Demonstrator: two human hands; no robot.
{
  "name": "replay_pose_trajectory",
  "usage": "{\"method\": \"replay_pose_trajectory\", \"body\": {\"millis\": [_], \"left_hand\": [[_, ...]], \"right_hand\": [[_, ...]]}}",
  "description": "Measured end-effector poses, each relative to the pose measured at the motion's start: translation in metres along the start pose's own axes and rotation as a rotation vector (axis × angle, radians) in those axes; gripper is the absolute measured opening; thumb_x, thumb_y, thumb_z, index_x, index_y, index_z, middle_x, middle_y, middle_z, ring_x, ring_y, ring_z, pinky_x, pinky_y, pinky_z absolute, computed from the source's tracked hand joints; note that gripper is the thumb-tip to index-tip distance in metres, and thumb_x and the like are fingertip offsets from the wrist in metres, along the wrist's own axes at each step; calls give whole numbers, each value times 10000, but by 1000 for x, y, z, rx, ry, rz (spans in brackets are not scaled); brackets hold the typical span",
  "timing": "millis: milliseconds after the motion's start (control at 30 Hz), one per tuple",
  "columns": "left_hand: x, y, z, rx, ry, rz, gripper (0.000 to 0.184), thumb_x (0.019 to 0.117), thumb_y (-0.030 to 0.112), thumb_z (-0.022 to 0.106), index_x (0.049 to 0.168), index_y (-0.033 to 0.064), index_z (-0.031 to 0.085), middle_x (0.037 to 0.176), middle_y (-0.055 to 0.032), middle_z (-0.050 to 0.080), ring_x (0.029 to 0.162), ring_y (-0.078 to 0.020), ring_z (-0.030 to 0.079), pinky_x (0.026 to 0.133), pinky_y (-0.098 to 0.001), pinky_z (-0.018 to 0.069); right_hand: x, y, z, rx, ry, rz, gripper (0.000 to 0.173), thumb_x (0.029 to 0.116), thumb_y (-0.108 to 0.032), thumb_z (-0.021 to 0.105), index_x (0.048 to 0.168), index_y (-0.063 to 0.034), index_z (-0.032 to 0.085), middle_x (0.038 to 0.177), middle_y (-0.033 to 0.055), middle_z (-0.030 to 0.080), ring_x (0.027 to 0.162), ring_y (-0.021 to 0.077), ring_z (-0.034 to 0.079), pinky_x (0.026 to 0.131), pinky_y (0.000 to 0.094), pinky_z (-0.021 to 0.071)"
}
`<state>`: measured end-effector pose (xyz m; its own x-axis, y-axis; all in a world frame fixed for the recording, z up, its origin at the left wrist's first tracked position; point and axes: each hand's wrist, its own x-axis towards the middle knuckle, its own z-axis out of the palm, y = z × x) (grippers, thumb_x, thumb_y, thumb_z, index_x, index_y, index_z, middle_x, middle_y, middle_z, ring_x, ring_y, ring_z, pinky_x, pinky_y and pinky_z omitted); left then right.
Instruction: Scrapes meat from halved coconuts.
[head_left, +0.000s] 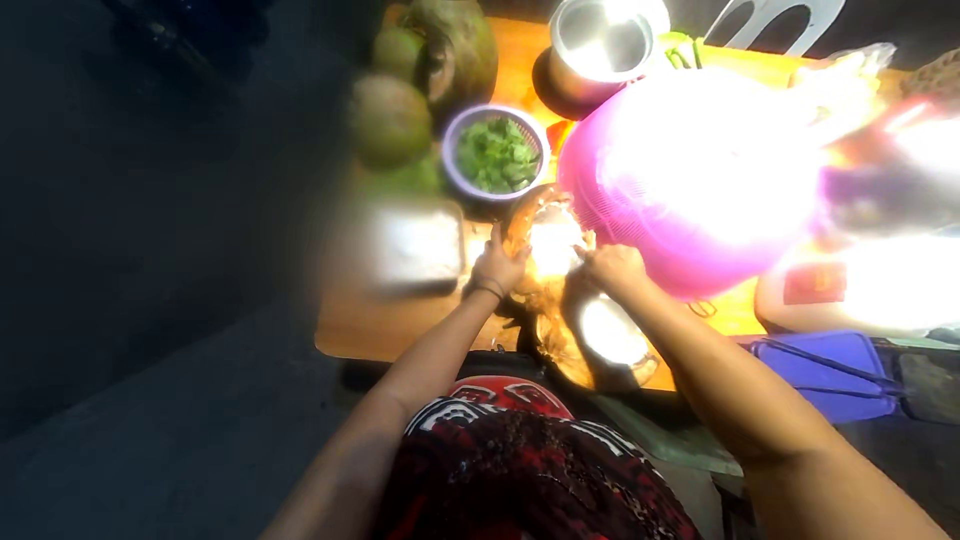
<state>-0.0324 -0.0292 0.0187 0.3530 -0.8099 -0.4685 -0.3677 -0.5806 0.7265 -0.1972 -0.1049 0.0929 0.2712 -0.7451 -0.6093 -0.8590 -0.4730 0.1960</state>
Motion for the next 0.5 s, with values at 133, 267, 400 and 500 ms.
{"method": "replay_pose_trajectory", "body": {"millis": [133, 267, 400, 500], "left_hand": [[0, -3, 2, 13, 15, 0, 832, 993, 490, 621, 1634, 150, 214, 1444, -224, 552, 1180, -405, 642, 979, -597, 511], [1, -1, 0, 8, 3, 9, 831, 992, 491, 624, 1636, 169, 210, 1456, -210, 547, 1173, -400, 647, 971, -597, 516], [1, -4, 2, 13, 14, 14, 814, 998, 483, 614, 1633, 161, 221, 1462, -209, 545, 1192, -396, 639, 984, -591, 508], [0, -4, 2, -1, 13, 11, 827, 990, 493, 626, 1631, 167, 219, 1429, -219, 567, 1170, -403, 647, 975, -596, 513]], "right_hand": [[1, -4, -10, 19, 95, -22, 529, 1051, -67, 478, 1560, -208, 469, 1222, 322, 648, 1061, 515, 660, 813, 651, 516], [13, 5, 12, 47, 102, -20, 561, 1054, -106, 499, 1596, -219, 410, 1222, 341, 642, 1075, 535, 648, 829, 663, 511], [-9, -8, -5, 54, -17, 47, 358, 1068, -147, 497, 1403, -105, 616, 1203, 286, 680, 1129, 491, 654, 853, 653, 519], [-1, -12, -12, 72, 87, 21, 558, 1043, -55, 466, 1575, -220, 440, 1223, 319, 647, 1075, 517, 655, 816, 644, 518]]}}
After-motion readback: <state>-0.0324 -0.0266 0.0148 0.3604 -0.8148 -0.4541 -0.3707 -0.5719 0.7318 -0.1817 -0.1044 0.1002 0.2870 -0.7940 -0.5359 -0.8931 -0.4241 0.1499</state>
